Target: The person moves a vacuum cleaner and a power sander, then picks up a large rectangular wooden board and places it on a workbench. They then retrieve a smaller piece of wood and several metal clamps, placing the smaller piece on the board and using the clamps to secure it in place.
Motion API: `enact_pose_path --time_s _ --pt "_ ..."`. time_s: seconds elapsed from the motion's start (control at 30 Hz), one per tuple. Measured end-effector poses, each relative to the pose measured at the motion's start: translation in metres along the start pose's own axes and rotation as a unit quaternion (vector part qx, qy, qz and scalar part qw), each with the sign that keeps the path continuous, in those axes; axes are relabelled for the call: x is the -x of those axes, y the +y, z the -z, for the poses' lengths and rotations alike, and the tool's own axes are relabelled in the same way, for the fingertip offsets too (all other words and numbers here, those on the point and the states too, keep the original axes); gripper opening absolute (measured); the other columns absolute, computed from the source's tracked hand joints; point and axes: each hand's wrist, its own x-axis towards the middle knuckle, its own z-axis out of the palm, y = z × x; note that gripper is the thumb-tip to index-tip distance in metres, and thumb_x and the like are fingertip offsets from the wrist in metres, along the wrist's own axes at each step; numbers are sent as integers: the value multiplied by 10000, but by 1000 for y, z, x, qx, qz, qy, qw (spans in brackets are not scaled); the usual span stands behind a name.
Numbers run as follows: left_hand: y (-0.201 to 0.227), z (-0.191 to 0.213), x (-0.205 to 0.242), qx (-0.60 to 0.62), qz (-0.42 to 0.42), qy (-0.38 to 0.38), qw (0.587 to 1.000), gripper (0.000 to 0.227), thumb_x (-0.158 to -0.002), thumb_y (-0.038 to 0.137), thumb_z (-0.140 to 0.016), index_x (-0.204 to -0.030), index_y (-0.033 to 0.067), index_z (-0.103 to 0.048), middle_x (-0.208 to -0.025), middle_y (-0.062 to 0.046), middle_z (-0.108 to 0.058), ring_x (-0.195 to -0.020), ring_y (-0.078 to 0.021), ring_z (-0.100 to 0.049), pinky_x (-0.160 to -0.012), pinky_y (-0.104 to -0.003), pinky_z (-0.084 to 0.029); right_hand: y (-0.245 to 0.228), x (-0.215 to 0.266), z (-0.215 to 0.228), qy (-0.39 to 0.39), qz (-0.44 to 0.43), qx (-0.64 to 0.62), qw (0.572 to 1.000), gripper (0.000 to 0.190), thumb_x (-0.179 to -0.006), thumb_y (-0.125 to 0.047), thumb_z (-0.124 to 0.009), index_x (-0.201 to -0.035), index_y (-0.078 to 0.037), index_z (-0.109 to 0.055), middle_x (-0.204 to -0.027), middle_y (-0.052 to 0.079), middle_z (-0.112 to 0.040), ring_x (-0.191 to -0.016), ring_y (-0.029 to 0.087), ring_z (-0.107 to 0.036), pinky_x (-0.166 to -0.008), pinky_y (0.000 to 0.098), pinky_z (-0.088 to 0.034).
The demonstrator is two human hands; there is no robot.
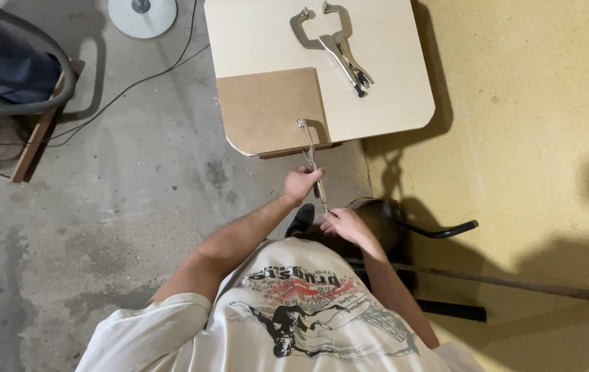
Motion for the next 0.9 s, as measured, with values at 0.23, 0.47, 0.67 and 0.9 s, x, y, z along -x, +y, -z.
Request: enact_pose_path --time_s 0.23,0.47,0.67,0.9 --pt "-1 -1 -1 21 -3 8 1000 574 -614 628 -856 -889 127 -806 -865 -129 -772 -966 -339 -737 -809 -458 -552 -37 16 4 97 -14 99 990 811 -792 -534 -844 -1288 74 -641 -1266 299 -685 -1241 391 -640 -1032 481 -527" --pt "-1 -2 -2 -3 -6 6 1000 532 -640 627 -841 -859 144 -798 -840 -121 -770 -951 -336 -741 -801 -464 -566 -7 -49 -27 106 47 -79 990 844 -827 -349 -803 -1535 -60 -445 -1501 198 -536 -1415 342 -479 -1162 488 -398" --pt "0 -5 -4 -4 -13 16 1000 533 -639 609 -838 -851 122 -795 -833 -143 -766 -937 -350 -746 -781 -476 -564 20 -73 -20 114 89 -87 986 640 -828 -231 -708 -1425 -47 -570 -1346 238 -639 -1311 411 -560 -1091 525 -437" --pt "-4 -2 -5 -2 -6 4 1000 560 -644 619 -844 -907 126 -798 -862 -144 -771 -959 -349 -744 -819 -478 -578 28 -85 -21 131 110 -40 985 532 -840 -239 -661 -1336 -49 -629 -1230 261 -697 -1218 432 -625 -1027 537 -484"
